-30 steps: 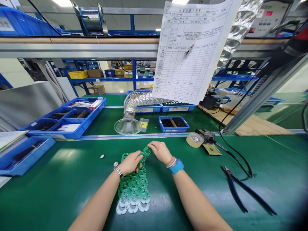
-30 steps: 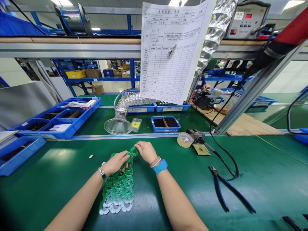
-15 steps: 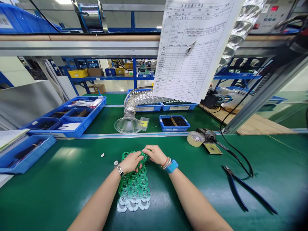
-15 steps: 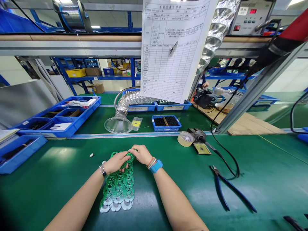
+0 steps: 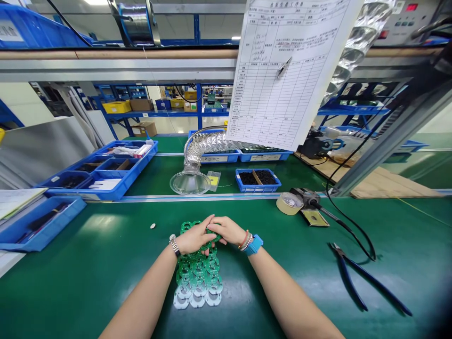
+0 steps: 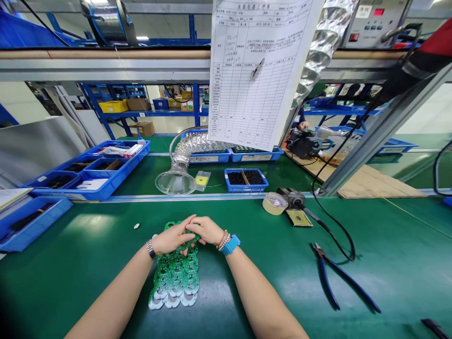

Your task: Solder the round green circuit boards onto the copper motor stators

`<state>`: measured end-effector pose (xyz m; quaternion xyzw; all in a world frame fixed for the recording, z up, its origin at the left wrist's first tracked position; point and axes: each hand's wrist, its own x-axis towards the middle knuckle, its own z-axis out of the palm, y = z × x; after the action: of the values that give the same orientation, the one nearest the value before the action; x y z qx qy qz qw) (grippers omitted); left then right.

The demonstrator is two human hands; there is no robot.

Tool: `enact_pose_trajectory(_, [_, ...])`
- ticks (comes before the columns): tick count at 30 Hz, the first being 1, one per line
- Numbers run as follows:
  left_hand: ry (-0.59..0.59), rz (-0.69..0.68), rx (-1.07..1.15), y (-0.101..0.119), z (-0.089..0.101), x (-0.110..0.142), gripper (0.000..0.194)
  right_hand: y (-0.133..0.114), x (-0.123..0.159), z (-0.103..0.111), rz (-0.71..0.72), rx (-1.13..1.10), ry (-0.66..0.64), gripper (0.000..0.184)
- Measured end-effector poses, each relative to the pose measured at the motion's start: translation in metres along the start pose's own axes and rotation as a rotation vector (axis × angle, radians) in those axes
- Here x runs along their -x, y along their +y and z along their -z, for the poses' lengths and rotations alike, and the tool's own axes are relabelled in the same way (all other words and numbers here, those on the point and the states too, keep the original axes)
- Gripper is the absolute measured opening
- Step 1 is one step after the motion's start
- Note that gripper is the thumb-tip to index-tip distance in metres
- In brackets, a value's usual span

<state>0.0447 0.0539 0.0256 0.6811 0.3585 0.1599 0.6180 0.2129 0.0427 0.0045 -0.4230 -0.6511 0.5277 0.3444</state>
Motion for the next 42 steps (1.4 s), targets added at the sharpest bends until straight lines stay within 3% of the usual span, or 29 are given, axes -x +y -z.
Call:
enact_pose_trajectory(3, [-0.033, -0.004, -0.03, 0.004, 0.013, 0.004, 0.064, -0.002, 0.0, 0.006, 0.013, 0.008, 0.093, 0.032])
enact_pose_trajectory(6, [0.072, 0.063, -0.042, 0.006, 0.02, 0.001, 0.043, 0.001, -0.003, 0.013, 0.024, 0.015, 0.261, 0.032])
enact_pose_trajectory(12, [0.245, 0.032, -0.118, -0.001, 0.01, -0.011, 0.026, 0.009, -0.007, 0.013, 0.051, 0.117, 0.38, 0.029])
enact_pose_trajectory(19, [0.414, -0.048, -0.256, -0.01, 0.011, -0.016, 0.023, 0.002, -0.006, 0.0, 0.23, 0.356, 0.566, 0.026])
enact_pose_trajectory(24, [0.42, -0.064, -0.285, -0.011, 0.013, -0.016, 0.024, 0.007, -0.007, -0.006, 0.263, 0.396, 0.58, 0.026])
enact_pose_trajectory(30, [0.336, -0.061, -0.248, -0.006, 0.007, -0.014, 0.025, 0.022, -0.012, 0.008, 0.163, 0.277, 0.609, 0.03])
enact_pose_trajectory(32, [0.305, -0.059, -0.226, -0.006, 0.004, -0.013, 0.026, 0.025, -0.014, 0.009, 0.092, 0.19, 0.563, 0.036])
enact_pose_trajectory(37, [0.3, -0.041, -0.195, -0.012, 0.003, -0.016, 0.022, 0.019, -0.016, -0.008, -0.017, -0.04, 0.294, 0.053])
enact_pose_trajectory(40, [0.313, -0.042, -0.177, -0.015, 0.005, -0.018, 0.022, 0.013, -0.014, -0.011, -0.031, -0.109, 0.235, 0.045])
enact_pose_trajectory(42, [0.341, -0.058, -0.15, -0.015, 0.006, -0.018, 0.022, 0.012, -0.014, -0.008, -0.025, -0.136, 0.269, 0.038])
